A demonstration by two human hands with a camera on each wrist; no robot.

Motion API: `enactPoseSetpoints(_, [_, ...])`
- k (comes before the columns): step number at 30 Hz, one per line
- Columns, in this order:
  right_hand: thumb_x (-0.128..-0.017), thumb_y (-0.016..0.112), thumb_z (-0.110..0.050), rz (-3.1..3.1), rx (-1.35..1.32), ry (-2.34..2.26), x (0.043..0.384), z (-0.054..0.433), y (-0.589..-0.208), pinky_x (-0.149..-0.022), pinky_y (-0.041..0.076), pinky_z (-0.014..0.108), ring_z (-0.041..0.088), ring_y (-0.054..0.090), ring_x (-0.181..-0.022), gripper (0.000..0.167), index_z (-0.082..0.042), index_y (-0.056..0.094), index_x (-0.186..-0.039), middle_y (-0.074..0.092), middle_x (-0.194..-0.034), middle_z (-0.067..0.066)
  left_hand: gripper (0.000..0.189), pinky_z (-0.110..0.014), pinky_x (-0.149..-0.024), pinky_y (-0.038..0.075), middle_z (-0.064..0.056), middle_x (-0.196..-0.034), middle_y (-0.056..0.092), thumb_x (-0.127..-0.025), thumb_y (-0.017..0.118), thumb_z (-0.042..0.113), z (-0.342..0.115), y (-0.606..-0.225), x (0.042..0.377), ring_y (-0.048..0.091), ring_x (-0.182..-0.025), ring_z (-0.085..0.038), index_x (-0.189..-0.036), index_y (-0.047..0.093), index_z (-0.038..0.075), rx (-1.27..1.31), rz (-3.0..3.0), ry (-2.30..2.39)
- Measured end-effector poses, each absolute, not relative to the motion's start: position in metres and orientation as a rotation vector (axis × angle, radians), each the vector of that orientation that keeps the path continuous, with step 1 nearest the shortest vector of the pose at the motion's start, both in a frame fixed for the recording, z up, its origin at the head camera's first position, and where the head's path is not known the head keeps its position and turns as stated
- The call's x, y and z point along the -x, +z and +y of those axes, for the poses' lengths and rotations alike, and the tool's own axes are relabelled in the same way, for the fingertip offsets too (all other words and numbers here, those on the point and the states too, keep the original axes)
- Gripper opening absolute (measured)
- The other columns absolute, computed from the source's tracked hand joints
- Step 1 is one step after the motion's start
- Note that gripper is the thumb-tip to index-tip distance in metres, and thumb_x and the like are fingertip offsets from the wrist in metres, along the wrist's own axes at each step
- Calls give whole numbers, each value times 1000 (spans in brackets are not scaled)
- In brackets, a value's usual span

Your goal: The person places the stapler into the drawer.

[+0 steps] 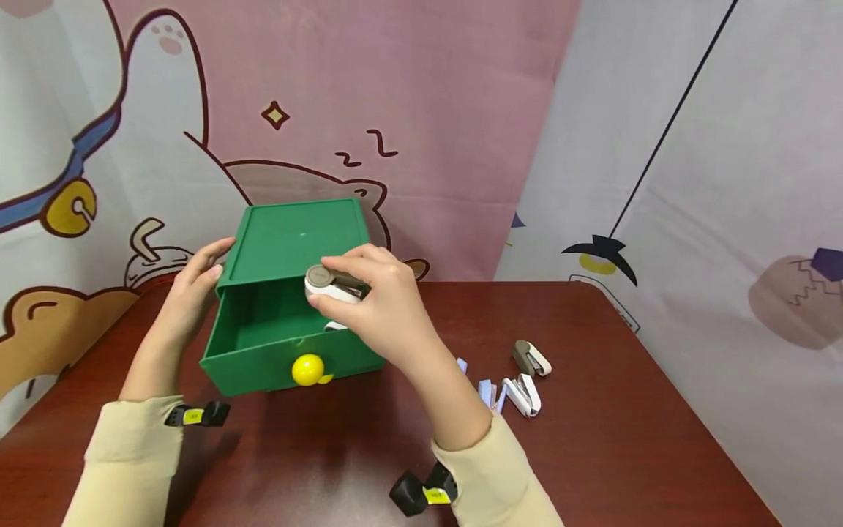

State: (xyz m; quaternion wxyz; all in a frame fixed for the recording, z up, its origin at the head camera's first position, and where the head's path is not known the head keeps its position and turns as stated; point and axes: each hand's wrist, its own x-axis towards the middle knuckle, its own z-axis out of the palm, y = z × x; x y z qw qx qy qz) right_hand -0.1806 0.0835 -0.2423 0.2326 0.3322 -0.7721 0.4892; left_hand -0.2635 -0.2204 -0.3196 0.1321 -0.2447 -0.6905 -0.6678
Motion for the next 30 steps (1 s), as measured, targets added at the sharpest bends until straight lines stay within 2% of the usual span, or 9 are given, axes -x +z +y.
enactPoseSetpoints(8, [-79,80,-19,-2277,-898,1307,187,65,-239,-73,49,25,4,55,-93,34,-9,73,-111,64,-100,-11,44,-20,-88,46,-8,-135,46,-102,45,16,-221,-320,263,46,-122,-15,-144,41,4,707,-1999,-1948])
enactPoseSetpoints(15, [-77,82,-19,-2391,-920,1249,191,55,-237,-74,48,23,3,55,-91,37,-9,72,-112,64,-101,-8,45,-20,-87,46,-10,-137,44,-102,46,17,-220,-320,263,46,-123,-15,-144,41,5,706,-2007,-1945])
enactPoseSetpoints(25, [-77,82,-20,-2562,-890,1212,192,51,-235,-76,48,21,7,58,-88,36,-9,73,-111,66,-102,-5,45,-20,-88,45,-12,-139,42,-102,46,18,-220,-319,261,44,-124,-17,-145,40,6,692,-2029,-1935])
enactPoseSetpoints(30, [-77,82,-21,-2640,-879,1150,194,50,-235,-81,46,22,13,58,-97,40,-9,72,-113,66,-108,-3,45,-19,-88,45,-12,-141,40,-102,46,19,-221,-318,261,43,-125,-18,-145,40,6,687,-2041,-1925])
